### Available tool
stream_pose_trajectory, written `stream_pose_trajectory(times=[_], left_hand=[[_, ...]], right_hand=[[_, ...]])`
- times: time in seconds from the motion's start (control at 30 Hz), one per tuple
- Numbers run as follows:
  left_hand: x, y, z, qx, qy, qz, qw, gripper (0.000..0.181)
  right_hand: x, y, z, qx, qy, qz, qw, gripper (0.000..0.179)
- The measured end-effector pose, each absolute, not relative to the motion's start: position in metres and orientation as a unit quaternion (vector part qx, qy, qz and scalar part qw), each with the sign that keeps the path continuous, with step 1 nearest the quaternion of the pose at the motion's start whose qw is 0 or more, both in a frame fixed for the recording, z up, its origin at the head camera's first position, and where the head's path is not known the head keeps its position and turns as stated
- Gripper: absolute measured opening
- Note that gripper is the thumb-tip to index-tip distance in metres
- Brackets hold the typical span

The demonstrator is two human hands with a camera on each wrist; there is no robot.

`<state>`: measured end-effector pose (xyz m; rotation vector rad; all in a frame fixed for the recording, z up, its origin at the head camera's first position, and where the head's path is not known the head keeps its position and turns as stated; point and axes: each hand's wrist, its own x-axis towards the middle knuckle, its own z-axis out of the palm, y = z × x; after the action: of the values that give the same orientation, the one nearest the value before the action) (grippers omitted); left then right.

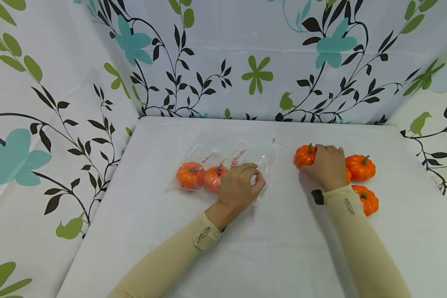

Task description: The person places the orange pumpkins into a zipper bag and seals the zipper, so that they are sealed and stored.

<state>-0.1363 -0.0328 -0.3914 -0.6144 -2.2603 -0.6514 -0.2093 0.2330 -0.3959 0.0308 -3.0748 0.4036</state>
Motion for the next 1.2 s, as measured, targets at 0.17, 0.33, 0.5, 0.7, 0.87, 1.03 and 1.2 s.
stream_pose_trajectory(times=[0.17, 0.33, 0.5, 0.7, 0.87, 1.03, 1.2], left_hand=[[-0.136, -0.032, -0.391, -0.236, -0.871, -0.250, 0.351, 0.004], [-0.136, -0.032, -0.390, -0.232, -0.873, -0.254, 0.345, 0.005], [-0.138, -0.031, -0.390, -0.225, -0.875, -0.258, 0.343, 0.006], [-0.140, -0.033, -0.388, -0.228, -0.871, -0.268, 0.343, 0.006], [-0.141, -0.034, -0.387, -0.239, -0.862, -0.275, 0.352, 0.004], [-0.140, -0.034, -0.386, -0.250, -0.856, -0.271, 0.361, 0.004], [-0.139, -0.034, -0.385, -0.257, -0.857, -0.259, 0.365, 0.006]], right_hand=[[-0.198, 0.228, -0.385, 0.013, -0.980, 0.197, -0.019, 0.077], [-0.184, 0.214, -0.368, 0.018, -0.964, 0.247, -0.099, 0.084], [-0.174, 0.199, -0.361, 0.034, -0.956, 0.254, -0.144, 0.088], [-0.171, 0.184, -0.363, 0.058, -0.952, 0.265, -0.143, 0.092], [-0.174, 0.171, -0.371, 0.080, -0.944, 0.285, -0.142, 0.091], [-0.178, 0.159, -0.378, 0.109, -0.938, 0.304, -0.129, 0.083], [-0.185, 0.147, -0.387, 0.127, -0.934, 0.314, -0.110, 0.061]])
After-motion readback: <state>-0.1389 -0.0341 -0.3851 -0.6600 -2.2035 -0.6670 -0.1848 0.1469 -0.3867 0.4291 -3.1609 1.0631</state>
